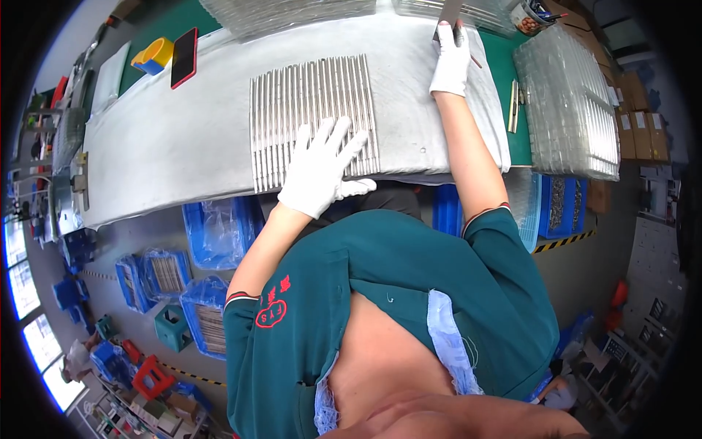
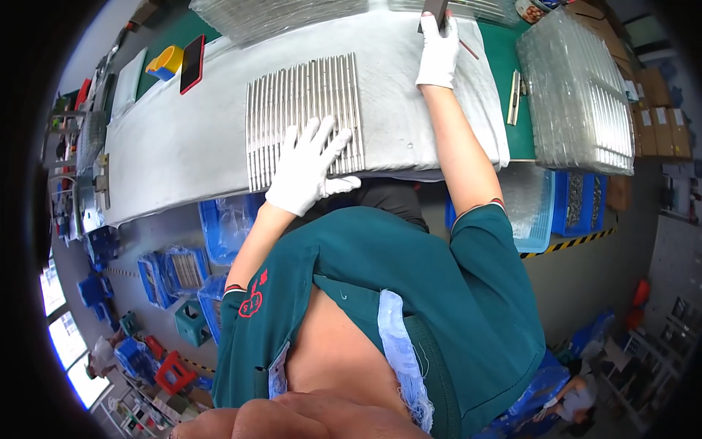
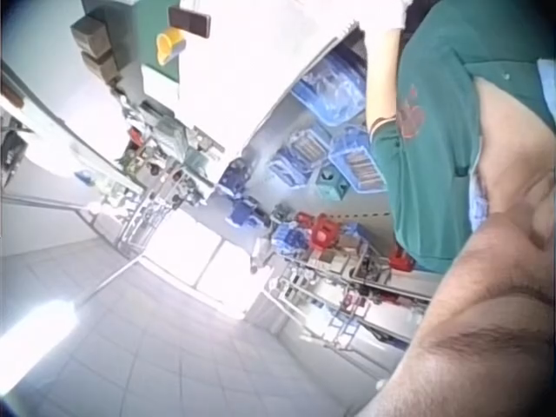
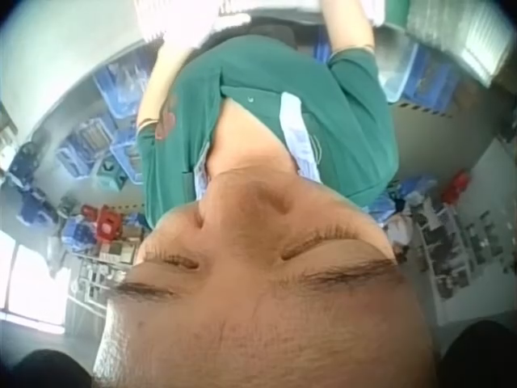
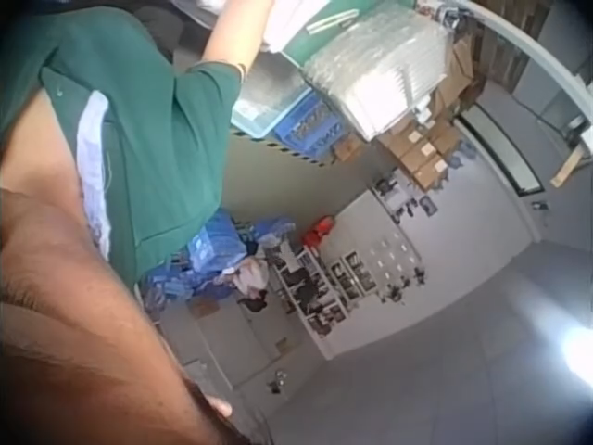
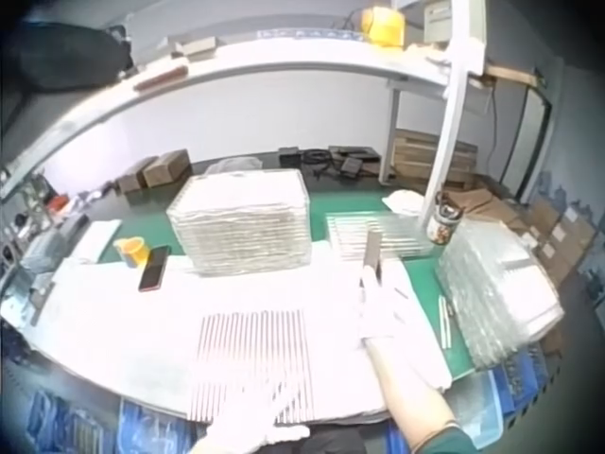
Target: Polishing a set of thin metal rods using a sanding block on a workbench.
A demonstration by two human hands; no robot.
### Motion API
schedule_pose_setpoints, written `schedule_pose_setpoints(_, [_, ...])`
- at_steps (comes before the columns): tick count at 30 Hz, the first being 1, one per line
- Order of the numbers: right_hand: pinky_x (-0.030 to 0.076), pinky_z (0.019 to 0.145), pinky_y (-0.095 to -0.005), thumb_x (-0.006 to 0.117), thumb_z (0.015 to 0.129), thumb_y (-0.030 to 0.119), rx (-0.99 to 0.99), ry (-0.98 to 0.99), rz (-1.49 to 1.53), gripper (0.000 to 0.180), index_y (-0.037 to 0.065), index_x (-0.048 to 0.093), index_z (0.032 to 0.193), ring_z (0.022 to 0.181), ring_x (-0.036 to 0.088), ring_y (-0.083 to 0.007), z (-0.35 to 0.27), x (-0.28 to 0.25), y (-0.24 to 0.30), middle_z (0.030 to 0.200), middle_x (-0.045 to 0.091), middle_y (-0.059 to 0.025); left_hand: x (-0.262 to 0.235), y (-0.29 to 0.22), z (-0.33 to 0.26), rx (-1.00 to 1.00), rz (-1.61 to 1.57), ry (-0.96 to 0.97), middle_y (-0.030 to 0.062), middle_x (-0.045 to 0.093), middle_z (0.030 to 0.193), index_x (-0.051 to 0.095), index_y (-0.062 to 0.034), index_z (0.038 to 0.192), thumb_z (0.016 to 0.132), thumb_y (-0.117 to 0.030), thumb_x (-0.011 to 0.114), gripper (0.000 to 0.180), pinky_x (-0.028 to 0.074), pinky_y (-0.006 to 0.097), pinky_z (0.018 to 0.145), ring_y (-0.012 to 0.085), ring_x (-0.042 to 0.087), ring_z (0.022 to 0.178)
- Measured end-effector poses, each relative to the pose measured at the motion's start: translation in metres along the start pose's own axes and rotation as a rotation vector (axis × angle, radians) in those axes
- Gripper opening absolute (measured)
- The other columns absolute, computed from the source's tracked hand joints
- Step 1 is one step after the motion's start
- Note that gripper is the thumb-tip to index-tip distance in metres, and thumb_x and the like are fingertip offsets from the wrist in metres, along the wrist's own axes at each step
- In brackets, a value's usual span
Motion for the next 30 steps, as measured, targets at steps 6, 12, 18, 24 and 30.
schedule_pose_setpoints(6, [0.043, 0.097, -0.0275, 0.066, 0.093, 0.03, -0.007, -0.02, 0.016, 0.066, -0.001, 0.039, 0.144, 0.115, 0.053, -0.0164, 0.002, -0.002, -0.001, 0.133, 0.053, -0.0101, 0.009, 0.0, 0.003, 0.002, 0.058, 0.001, 0.0186, 0.049, 0.139, 0.048, -0.0135, 0.142, 0.077, -0.066, 0.058, 0.084, 0.03, 0.054, 0.107, 0.0356, 0.044, 0.129])
schedule_pose_setpoints(12, [0.043, 0.1, -0.0302, 0.071, 0.088, 0.021, -0.36, 0.28, -0.419, 0.063, 0.004, 0.045, 0.143, 0.118, 0.054, -0.0195, -0.031, 0.033, 0.016, 0.135, 0.055, -0.0137, 0.003, 0.002, -0.007, -0.017, 0.029, -0.008, 0.0133, 0.051, 0.138, 0.053, -0.0115, 0.136, 0.077, -0.053, 0.067, 0.074, 0.03, 0.052, 0.107, 0.0315, 0.045, 0.127])
schedule_pose_setpoints(18, [0.044, 0.094, -0.0276, 0.067, 0.085, 0.054, 0.072, 0.884, -0.399, 0.079, 0.005, 0.047, 0.144, 0.111, 0.057, -0.0183, -0.04, 0.116, -0.01, 0.13, 0.059, -0.0132, 0.0, 0.0, -0.01, -0.048, 0.017, 0.055, 0.0103, 0.049, 0.141, 0.049, -0.0119, 0.139, 0.078, -0.045, 0.069, 0.072, 0.03, 0.049, 0.109, 0.0299, 0.045, 0.129])
schedule_pose_setpoints(24, [0.046, 0.1, -0.0257, 0.067, 0.09, 0.042, 0.432, 0.986, -0.101, 0.067, -0.002, 0.048, 0.138, 0.111, 0.059, -0.0151, -0.031, 0.136, -0.052, 0.125, 0.06, -0.0115, 0.001, -0.002, -0.011, -0.092, 0.002, 0.064, 0.0081, 0.049, 0.142, 0.048, -0.0123, 0.14, 0.076, -0.039, 0.072, 0.073, 0.029, 0.046, 0.111, 0.0271, 0.045, 0.13])
schedule_pose_setpoints(30, [0.047, 0.101, -0.0267, 0.063, 0.095, 0.032, 0.489, 1.051, -0.095, 0.053, -0.003, 0.053, 0.132, 0.111, 0.061, -0.0157, -0.037, 0.134, -0.049, 0.124, 0.061, -0.0122, -0.001, -0.005, -0.018, -0.089, 0.029, 0.061, 0.0068, 0.053, 0.137, 0.052, -0.013, 0.136, 0.071, -0.029, 0.078, 0.072, 0.03, 0.047, 0.109, 0.0251, 0.048, 0.126])
Point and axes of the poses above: each hand's wrist, its own z-axis towards the middle knuckle, its own x-axis out of the palm, y = z × x, the point moved 6 cm from there along z, towards the middle knuckle
